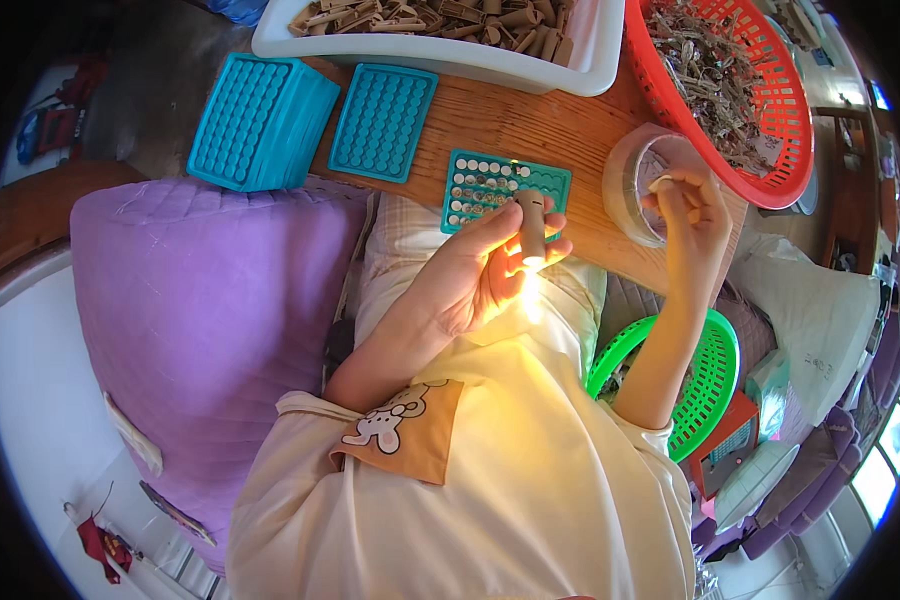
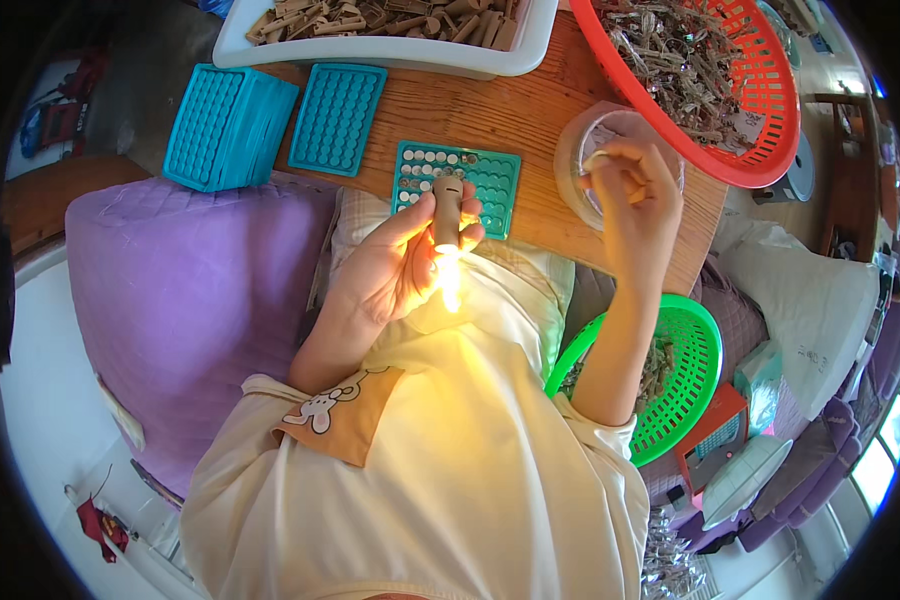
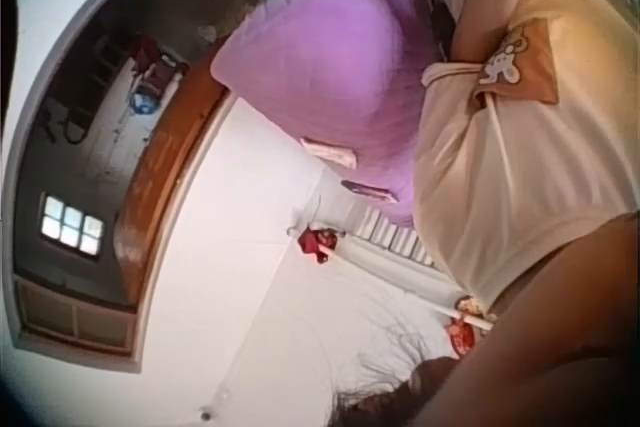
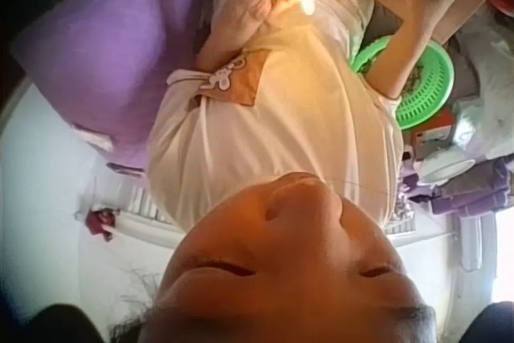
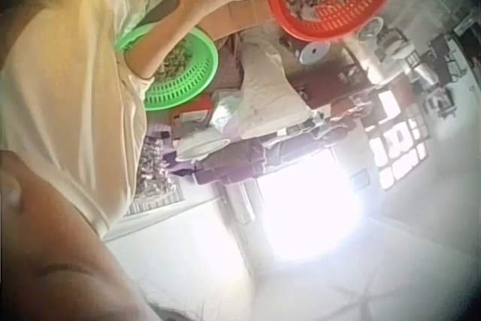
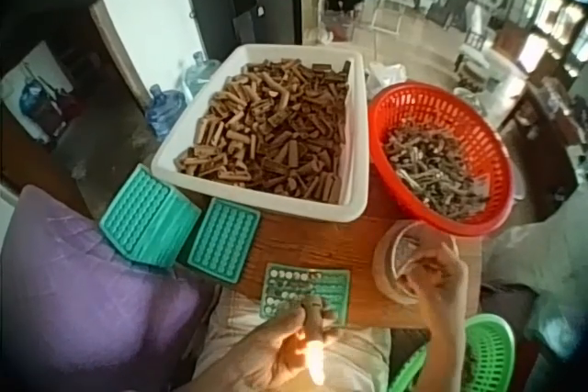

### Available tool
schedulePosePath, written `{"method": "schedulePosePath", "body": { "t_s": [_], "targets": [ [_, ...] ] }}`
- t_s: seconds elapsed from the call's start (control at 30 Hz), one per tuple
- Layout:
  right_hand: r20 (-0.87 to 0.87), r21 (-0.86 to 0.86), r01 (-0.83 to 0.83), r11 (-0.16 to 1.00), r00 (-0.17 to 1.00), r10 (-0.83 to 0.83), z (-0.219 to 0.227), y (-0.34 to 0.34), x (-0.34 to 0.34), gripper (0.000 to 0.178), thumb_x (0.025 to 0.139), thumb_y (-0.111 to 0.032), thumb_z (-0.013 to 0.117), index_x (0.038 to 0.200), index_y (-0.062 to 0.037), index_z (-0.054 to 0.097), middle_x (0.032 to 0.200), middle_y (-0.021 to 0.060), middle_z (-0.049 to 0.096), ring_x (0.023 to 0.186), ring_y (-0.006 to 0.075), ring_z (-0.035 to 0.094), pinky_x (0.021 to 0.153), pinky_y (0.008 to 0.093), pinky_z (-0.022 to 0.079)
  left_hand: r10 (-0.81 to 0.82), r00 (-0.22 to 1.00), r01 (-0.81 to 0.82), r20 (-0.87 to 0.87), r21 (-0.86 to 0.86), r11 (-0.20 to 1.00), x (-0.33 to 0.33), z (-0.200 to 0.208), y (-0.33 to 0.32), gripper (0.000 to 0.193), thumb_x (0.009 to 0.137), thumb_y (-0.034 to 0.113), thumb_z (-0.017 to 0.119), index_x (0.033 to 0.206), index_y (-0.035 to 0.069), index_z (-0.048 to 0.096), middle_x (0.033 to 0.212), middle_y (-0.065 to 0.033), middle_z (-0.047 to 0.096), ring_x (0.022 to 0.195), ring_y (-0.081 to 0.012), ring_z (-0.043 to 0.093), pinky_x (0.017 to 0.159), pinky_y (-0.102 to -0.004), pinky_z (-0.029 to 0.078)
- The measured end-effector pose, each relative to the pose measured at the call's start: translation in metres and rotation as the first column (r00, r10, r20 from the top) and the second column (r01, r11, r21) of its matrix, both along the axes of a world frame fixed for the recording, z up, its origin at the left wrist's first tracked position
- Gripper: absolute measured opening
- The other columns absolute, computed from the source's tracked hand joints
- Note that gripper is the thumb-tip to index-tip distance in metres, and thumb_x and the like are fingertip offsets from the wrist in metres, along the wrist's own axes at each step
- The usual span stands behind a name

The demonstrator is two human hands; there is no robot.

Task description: The person assembles and organizes small electronic components into a plastic tray by hand.

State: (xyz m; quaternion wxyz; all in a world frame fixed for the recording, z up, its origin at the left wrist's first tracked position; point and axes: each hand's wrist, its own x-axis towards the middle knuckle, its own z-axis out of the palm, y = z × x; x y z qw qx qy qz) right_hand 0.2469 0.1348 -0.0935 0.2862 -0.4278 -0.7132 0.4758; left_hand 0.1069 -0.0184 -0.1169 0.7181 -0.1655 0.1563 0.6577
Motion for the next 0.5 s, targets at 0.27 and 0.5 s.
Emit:
{"method": "schedulePosePath", "body": {
  "t_s": [0.27,0.5],
  "targets": [
    [-0.220,0.021,-0.363,0.932,0.907,0.358,0.007,-0.050,-0.031,0.008,0.072,0.005,0.055,0.079,0.0012,0.053,0.086,0.0119,0.058,0.078,0.0164,0.057,0.069,0.0254,0.046,0.001,0.858,0.058,-0.514,0.099,0.993,0.003,0.010,-0.004,0.041,0.085,0.027,0.045,0.118,0.004,0.037,0.101,-0.0078,0.054,0.091,-0.0204,0.057,0.050,-0.0208,0.052],
    [-0.307,0.053,-0.240,0.969,0.920,0.245,0.000,-0.057,-0.027,0.008,0.071,0.004,0.056,0.077,0.0000,0.054,0.085,0.0118,0.060,0.073,0.0188,0.060,0.065,0.0260,0.047,-0.036,0.834,0.094,-0.551,0.077,0.993,0.002,0.017,-0.005,0.035,0.088,0.020,0.040,0.118,0.003,0.038,0.098,-0.0065,0.055,0.088,-0.0171,0.058,0.046,-0.0179,0.049]
  ]
}}
